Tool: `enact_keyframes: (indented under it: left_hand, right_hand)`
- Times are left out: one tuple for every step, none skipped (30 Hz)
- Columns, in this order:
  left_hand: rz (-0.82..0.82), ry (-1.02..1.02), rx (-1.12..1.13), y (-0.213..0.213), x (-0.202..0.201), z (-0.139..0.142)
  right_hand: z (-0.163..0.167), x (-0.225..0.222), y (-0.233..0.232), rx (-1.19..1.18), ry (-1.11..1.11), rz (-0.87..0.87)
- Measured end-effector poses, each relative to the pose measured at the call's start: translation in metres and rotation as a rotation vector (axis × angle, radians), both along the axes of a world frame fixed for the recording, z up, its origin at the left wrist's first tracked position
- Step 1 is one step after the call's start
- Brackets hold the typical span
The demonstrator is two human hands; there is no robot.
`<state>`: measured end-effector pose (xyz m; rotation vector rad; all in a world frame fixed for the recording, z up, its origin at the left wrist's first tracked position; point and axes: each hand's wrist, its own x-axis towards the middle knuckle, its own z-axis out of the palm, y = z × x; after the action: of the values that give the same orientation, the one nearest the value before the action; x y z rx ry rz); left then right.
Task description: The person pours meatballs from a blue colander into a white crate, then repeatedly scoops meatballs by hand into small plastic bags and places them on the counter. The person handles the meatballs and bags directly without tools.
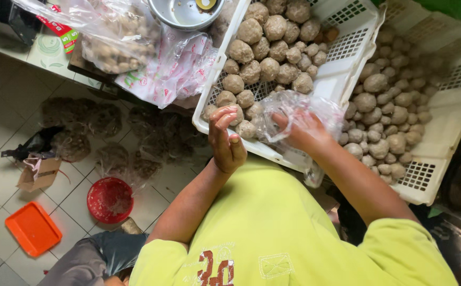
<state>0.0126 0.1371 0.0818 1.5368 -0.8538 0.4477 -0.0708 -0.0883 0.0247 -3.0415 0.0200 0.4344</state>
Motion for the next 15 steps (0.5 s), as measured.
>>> enact_keyframes:
  left_hand:
    - [-0.003,0.008,0.015,0.0,0.0,0.0]
    - [-0.005,0.011,0.027,0.001,0.0,0.0]
    - [-0.002,-0.007,0.031,0.001,0.002,0.0]
    - [0.0,-0.022,0.037,0.001,0.002,0.0]
    - [0.004,-0.029,0.047,0.001,0.002,0.0]
    - [0.003,-0.028,0.056,0.002,0.002,-0.001]
    - [0.004,-0.023,0.066,0.002,0.002,-0.002]
    - [0.007,-0.019,0.075,0.002,0.001,-0.003]
    - [0.006,-0.023,0.082,0.002,0.001,-0.005]
    - [0.007,-0.03,0.09,0.001,0.002,-0.006]
    - [0.005,-0.034,0.102,0.002,0.002,-0.007]
    - [0.004,-0.036,0.101,0.002,0.001,-0.008]
    - [0.004,-0.042,0.097,0.001,0.001,-0.008]
    - [0.003,-0.051,0.091,0.0,0.002,-0.009]
    - [0.011,-0.059,0.11,-0.002,0.002,-0.008]
  right_hand:
    - [-0.006,0.011,0.002,-0.05,-0.107,0.053]
    - [-0.007,0.019,-0.005,-0.024,-0.023,-0.007]
    - [-0.006,0.031,-0.013,0.003,0.057,-0.064]
    - [-0.003,0.04,-0.022,0.034,0.14,-0.121]
    - [0.002,0.051,-0.035,0.111,0.06,-0.241]
    - [0.011,0.06,-0.05,0.191,-0.012,-0.36]
    - [0.021,0.063,-0.065,0.269,-0.08,-0.478]
    - [0.03,0.062,-0.074,0.344,-0.15,-0.595]
    - [0.039,0.057,-0.082,0.265,-0.188,-0.522]
    - [0.047,0.056,-0.086,0.189,-0.228,-0.447]
    - [0.051,0.054,-0.086,0.116,-0.264,-0.374]
    - [0.052,0.049,-0.082,0.141,-0.047,-0.422]
    - [0.048,0.047,-0.07,0.164,0.165,-0.466]
    - [0.043,0.045,-0.06,0.184,0.376,-0.508]
    - [0.035,0.042,-0.047,0.123,0.35,-0.402]
